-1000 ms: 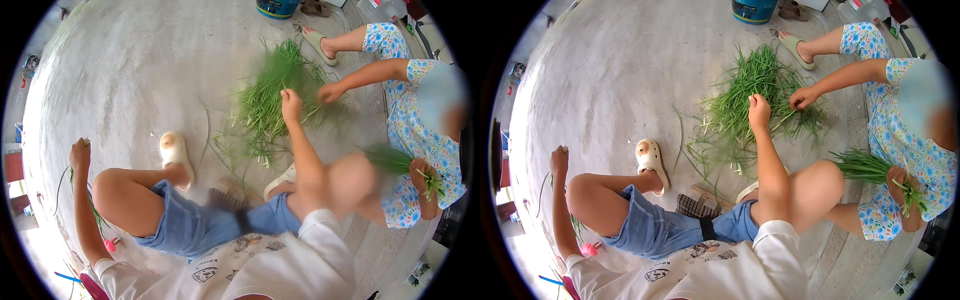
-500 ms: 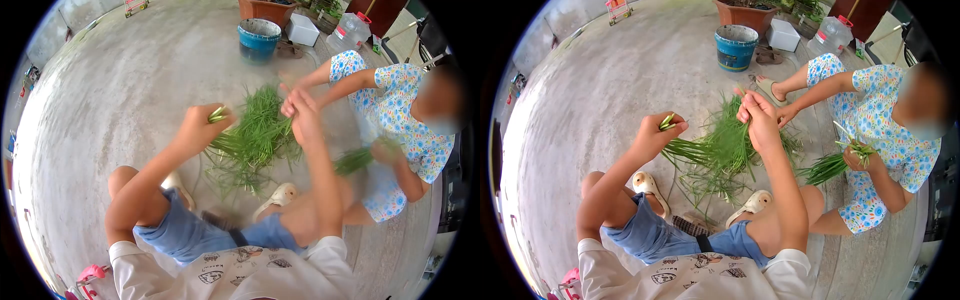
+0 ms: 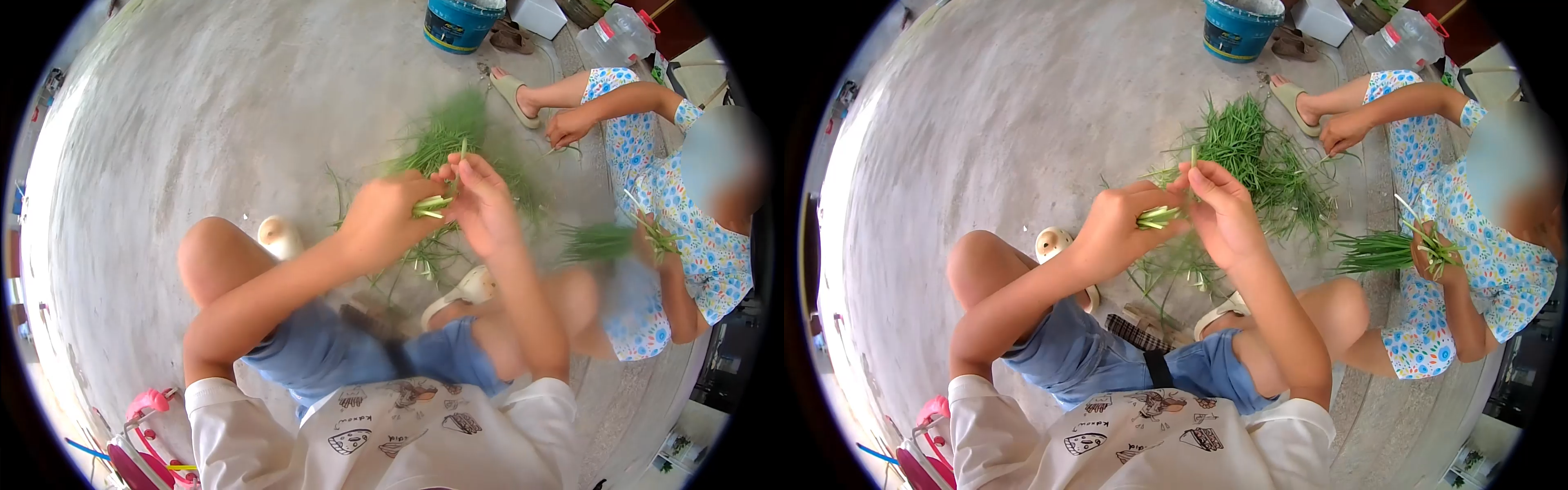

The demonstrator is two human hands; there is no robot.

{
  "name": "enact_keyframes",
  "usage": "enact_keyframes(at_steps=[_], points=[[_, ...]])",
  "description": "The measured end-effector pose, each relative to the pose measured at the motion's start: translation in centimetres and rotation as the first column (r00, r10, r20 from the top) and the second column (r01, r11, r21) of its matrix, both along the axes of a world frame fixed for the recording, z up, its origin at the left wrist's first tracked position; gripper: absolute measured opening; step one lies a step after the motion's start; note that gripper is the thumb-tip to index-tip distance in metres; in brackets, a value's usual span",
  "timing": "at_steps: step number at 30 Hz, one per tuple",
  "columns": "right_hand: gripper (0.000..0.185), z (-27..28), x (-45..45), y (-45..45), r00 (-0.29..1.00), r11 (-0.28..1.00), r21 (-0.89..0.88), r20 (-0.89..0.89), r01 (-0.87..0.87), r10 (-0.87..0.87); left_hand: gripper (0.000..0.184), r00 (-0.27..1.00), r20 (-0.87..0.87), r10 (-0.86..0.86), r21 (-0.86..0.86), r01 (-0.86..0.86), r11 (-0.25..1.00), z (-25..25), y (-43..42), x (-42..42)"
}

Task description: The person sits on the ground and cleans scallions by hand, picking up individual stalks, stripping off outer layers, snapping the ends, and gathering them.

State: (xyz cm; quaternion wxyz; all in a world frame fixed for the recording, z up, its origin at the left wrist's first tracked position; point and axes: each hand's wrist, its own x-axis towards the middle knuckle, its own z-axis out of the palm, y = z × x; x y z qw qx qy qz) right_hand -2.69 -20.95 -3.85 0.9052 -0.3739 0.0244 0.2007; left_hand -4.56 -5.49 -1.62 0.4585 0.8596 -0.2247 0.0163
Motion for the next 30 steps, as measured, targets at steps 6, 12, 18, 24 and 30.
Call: enact_keyframes(at_steps=[6,12,18,24,30], points=[[0.016,1.0,0.7,1.2,1.0,0.998,0.052,0.011,-0.023,0.023,0.015,0.999,-0.006,0.04,-0.144,-0.04,0.989,-0.6,1.0,1.1],[0.022,2.1,0.5,2.9,0.991,0.961,-0.276,0.129,0.013,0.023,0.006,0.887,-0.455,0.079,-0.297,-0.235,0.925,0.3,2.4,1.2],[0.018,1.7,-0.2,2.6,0.954,0.884,-0.467,0.26,-0.01,0.148,0.006,0.926,-0.376,0.034,-0.298,-0.156,0.942,0.6,3.4,0.4],[0.017,2.9,-1.0,2.0,0.954,0.764,-0.644,0.252,0.043,0.159,0.01,0.911,-0.375,0.171,-0.191,-0.256,0.948,0.9,4.1,0.4],[0.019,2.7,0.5,-1.4,0.951,0.803,-0.555,0.305,0.215,-0.044,0.011,0.814,-0.162,0.557,-0.205,-0.58,0.788,0.7,8.8,4.3]])
